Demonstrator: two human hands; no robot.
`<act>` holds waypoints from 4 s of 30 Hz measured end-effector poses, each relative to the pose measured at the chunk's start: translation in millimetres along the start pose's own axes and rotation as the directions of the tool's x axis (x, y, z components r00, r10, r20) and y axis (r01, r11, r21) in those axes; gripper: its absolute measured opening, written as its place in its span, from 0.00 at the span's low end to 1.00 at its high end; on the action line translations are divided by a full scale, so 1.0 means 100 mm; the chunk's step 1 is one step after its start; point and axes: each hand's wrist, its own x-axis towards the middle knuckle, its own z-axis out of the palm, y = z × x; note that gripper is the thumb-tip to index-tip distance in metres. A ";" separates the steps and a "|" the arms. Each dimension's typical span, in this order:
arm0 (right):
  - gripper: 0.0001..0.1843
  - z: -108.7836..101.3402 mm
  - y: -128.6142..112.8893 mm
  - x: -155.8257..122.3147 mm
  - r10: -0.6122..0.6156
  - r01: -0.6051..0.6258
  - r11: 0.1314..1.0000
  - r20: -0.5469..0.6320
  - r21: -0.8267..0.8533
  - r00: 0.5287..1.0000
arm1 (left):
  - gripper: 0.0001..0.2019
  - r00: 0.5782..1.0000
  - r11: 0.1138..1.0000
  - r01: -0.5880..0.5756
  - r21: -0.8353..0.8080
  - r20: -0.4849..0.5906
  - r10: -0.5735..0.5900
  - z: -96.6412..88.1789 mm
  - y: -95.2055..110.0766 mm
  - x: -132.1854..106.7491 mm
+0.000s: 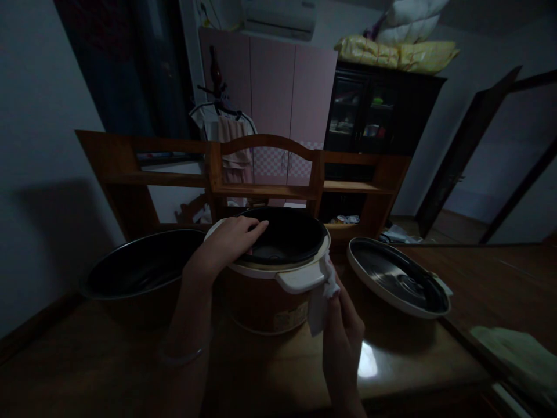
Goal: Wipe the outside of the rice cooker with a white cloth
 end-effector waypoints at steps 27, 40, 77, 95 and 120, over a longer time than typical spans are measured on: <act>0.32 0.17 -0.10 -0.13 -0.609 0.733 0.570 0.409 -0.371 0.680 | 0.26 0.999 0.999 0.010 0.042 -0.033 -0.008 0.07 -0.02 0.03; 0.33 0.17 0.03 -0.09 -0.602 0.785 0.436 0.505 -0.441 0.618 | 0.25 1.000 0.997 0.008 0.071 -0.015 -0.007 0.07 -0.02 0.03; 0.39 -0.17 0.29 0.02 -0.682 0.829 0.389 0.480 -0.401 0.552 | 0.27 1.000 1.000 -0.002 0.000 -0.002 0.002 0.03 -0.03 0.00; 0.31 -0.04 0.04 -0.17 -0.409 0.463 0.841 0.233 -0.280 0.882 | 0.25 1.000 0.999 -0.001 0.041 -0.002 0.001 0.05 -0.04 0.03; 0.18 0.31 -0.06 -0.79 0.020 -0.060 0.996 0.520 0.061 0.854 | 0.27 0.999 1.000 -0.030 0.000 -0.019 0.030 0.03 -0.05 -0.03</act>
